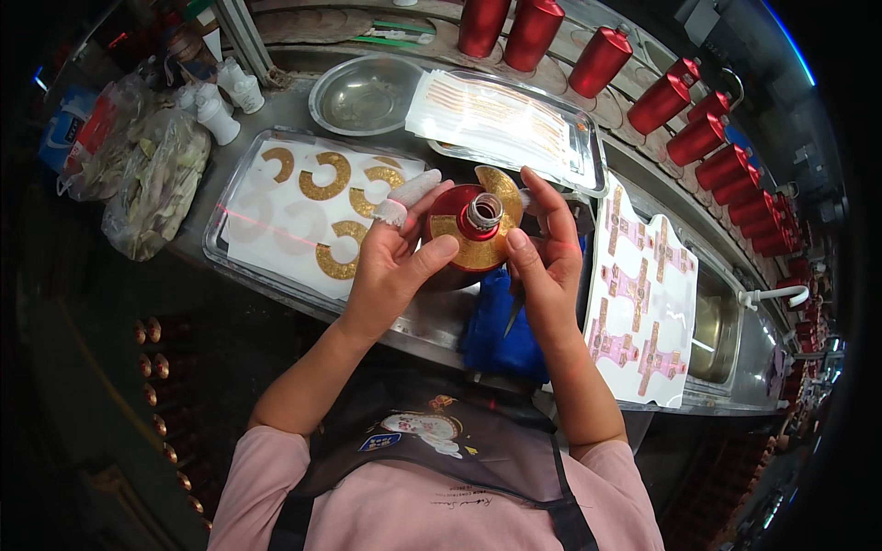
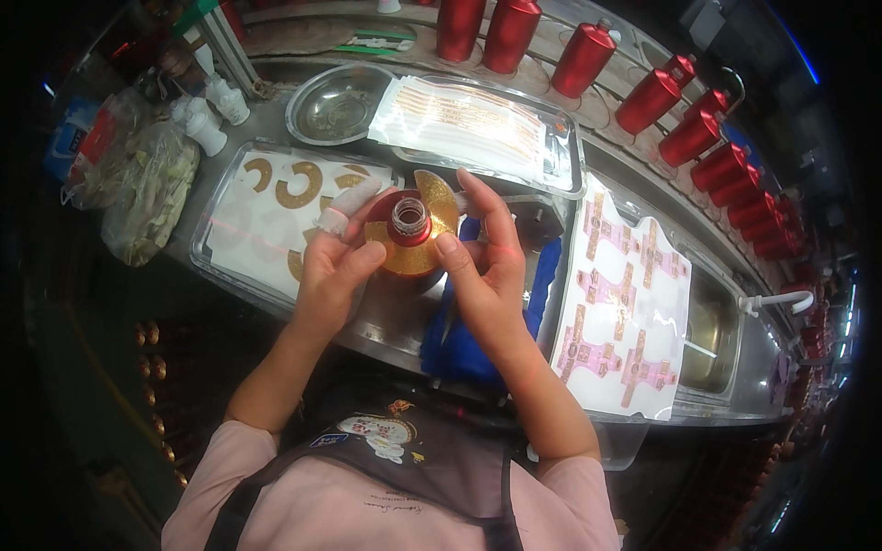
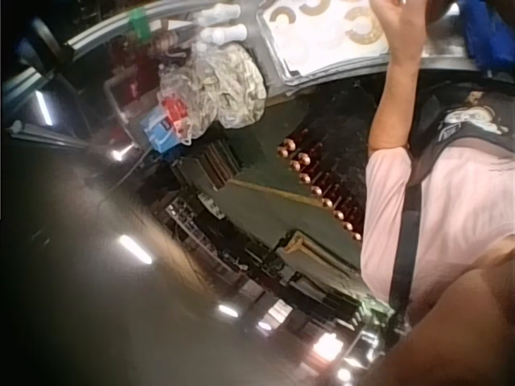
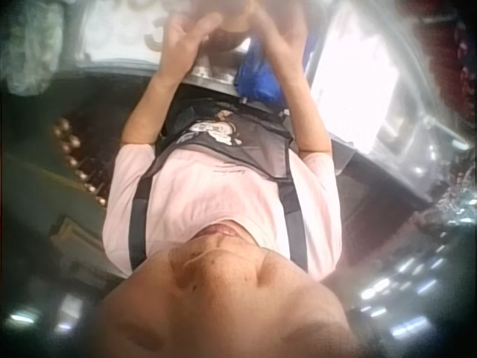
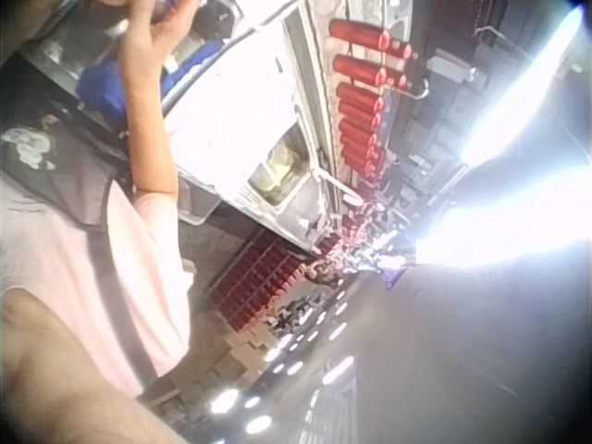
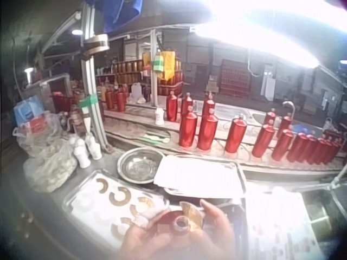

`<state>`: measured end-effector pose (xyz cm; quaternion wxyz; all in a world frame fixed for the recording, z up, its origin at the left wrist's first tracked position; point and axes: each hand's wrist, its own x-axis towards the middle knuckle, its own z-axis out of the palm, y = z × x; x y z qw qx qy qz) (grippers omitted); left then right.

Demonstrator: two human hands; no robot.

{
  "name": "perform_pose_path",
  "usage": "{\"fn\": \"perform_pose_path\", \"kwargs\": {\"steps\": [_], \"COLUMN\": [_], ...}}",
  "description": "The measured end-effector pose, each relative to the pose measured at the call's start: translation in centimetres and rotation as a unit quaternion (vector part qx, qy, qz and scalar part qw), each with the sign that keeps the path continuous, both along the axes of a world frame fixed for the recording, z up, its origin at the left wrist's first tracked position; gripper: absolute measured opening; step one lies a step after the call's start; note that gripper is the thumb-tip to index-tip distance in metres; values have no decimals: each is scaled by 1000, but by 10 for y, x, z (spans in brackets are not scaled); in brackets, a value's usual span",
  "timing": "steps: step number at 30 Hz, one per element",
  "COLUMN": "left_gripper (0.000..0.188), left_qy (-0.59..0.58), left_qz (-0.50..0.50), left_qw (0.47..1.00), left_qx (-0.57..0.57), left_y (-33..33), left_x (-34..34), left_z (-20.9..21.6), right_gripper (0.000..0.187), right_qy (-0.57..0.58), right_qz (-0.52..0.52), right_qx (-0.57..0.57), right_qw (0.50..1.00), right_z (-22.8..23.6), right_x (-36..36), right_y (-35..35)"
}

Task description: The person applies gold circular stickers to the necks of red cylindrical bottles, then places the finished bottles on a tray. They also wipe the bottles with a blue cloth and handle printed label sheets on the workbench.

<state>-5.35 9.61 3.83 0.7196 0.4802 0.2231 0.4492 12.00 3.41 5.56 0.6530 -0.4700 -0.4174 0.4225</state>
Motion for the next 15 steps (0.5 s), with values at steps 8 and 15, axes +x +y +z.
{"fn": "perform_pose_path", "kwargs": {"steps": [8, 15], "left_gripper": [72, 72], "left_qy": [-10, 6], "left_qz": [-3, -11], "left_qw": [1000, 1000], "left_qx": [-16, -12], "left_y": [0, 3], "left_x": [0, -2], "left_z": [1, 3], "right_gripper": [72, 70], "right_qy": [-62, -62], "right_qz": [-18, -15], "right_qx": [2, -8], "right_qw": [998, 998], "right_z": [-7, -5], "right_x": [-1, -1], "right_y": [3, 2]}}
